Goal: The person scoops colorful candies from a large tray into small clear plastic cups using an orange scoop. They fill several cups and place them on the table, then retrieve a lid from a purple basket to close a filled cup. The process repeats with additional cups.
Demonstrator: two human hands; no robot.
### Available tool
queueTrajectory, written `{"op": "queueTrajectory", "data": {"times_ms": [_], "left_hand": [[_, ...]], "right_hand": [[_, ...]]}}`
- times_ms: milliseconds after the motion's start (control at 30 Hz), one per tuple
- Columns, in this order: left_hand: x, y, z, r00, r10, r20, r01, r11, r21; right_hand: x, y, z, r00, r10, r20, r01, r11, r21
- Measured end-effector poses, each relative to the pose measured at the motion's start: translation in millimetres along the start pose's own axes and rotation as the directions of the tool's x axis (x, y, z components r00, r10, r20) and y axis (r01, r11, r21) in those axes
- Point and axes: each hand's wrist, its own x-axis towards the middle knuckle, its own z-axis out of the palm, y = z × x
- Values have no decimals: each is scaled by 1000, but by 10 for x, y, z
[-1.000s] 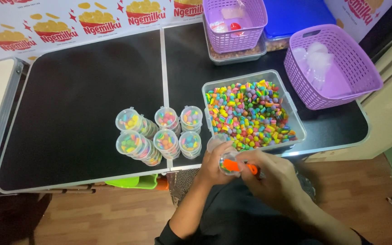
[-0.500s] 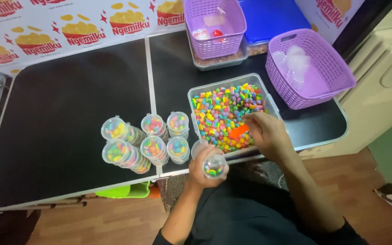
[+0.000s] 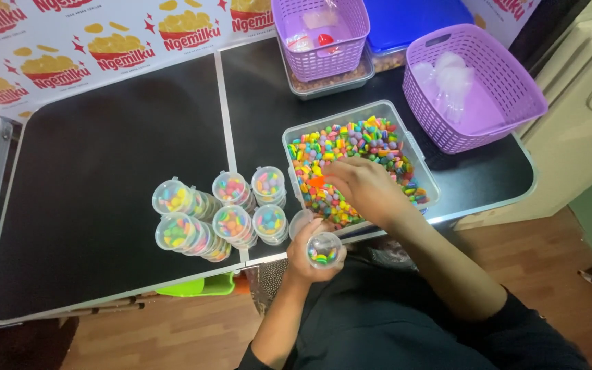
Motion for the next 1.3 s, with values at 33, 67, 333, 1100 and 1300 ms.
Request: {"op": "queueTrajectory", "data": {"times_ms": [33,67,333,1100,1300], "left_hand": [[30,23,-13,1000,2,1,-2,1000,-1],[65,46,-15,1000,-3,-2,3,1000,-12],[69,17,7,998,57,-19,-56,997,43],[38,32,-70,997,-61,46,65,994,-88],[31,18,-104,995,-74,61,77,996,-55]], "right_hand": [[12,8,31,1000,0,-3,0,1000,-1],[31,22,53,999,32,-1,-32,999,31],[3,-118,285,982,191,17,-191,982,12],[-15,-223,405,930,277,243,-243,956,-164],[82,-184,109,800,457,388,-496,868,0]]}}
